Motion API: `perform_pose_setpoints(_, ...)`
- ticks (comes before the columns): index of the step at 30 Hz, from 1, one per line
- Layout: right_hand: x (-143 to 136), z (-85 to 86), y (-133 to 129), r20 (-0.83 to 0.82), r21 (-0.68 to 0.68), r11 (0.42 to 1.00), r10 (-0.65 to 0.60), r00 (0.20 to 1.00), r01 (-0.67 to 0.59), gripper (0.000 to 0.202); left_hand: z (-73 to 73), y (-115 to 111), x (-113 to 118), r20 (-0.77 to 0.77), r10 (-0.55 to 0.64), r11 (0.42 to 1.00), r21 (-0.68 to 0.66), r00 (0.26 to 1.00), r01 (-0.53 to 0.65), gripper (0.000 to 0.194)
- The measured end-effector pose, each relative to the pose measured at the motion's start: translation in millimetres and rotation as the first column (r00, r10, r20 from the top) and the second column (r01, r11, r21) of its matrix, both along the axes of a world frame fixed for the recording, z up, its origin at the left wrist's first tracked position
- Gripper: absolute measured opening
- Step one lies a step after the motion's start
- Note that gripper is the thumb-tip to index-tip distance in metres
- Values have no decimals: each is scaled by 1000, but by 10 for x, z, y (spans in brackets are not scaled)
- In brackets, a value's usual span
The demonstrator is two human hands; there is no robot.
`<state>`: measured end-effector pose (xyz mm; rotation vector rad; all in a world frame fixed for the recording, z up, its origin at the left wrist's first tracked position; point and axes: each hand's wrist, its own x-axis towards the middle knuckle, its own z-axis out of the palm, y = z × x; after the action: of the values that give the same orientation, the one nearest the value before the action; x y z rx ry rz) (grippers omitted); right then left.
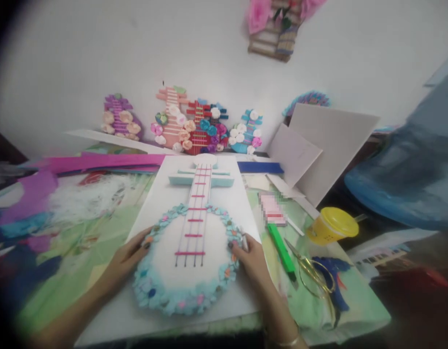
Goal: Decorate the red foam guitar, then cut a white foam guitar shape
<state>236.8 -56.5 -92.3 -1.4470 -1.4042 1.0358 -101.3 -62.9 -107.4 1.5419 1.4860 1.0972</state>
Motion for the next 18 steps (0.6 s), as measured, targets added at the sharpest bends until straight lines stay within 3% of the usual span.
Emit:
perform_pose_setpoints(3, 1, -107, -8, -43, 7, 997, -82, 996, 82, 49, -85, -50, 10, -17, 18, 1000, -2, 1000, -18, 67)
perform_pose_setpoints(6, 9, -138, -11, -112, 21, 996, -83, 990, 85, 47, -122, -40, -8, -42, 32, 999, 15, 999, -31, 68)
perform_pose_setpoints(11, 16, -145, -17, -206, 1, 996, -90, 975, 92, 44, -122, -27, -11, 94, -11, 1000, -2, 996, 11, 68)
perform_pose_setpoints(18, 40, -212, -14, -178, 35, 993, -105, 978, 113, 32, -121, -43, -18, 179, -32, 999, 38, 983, 25, 58)
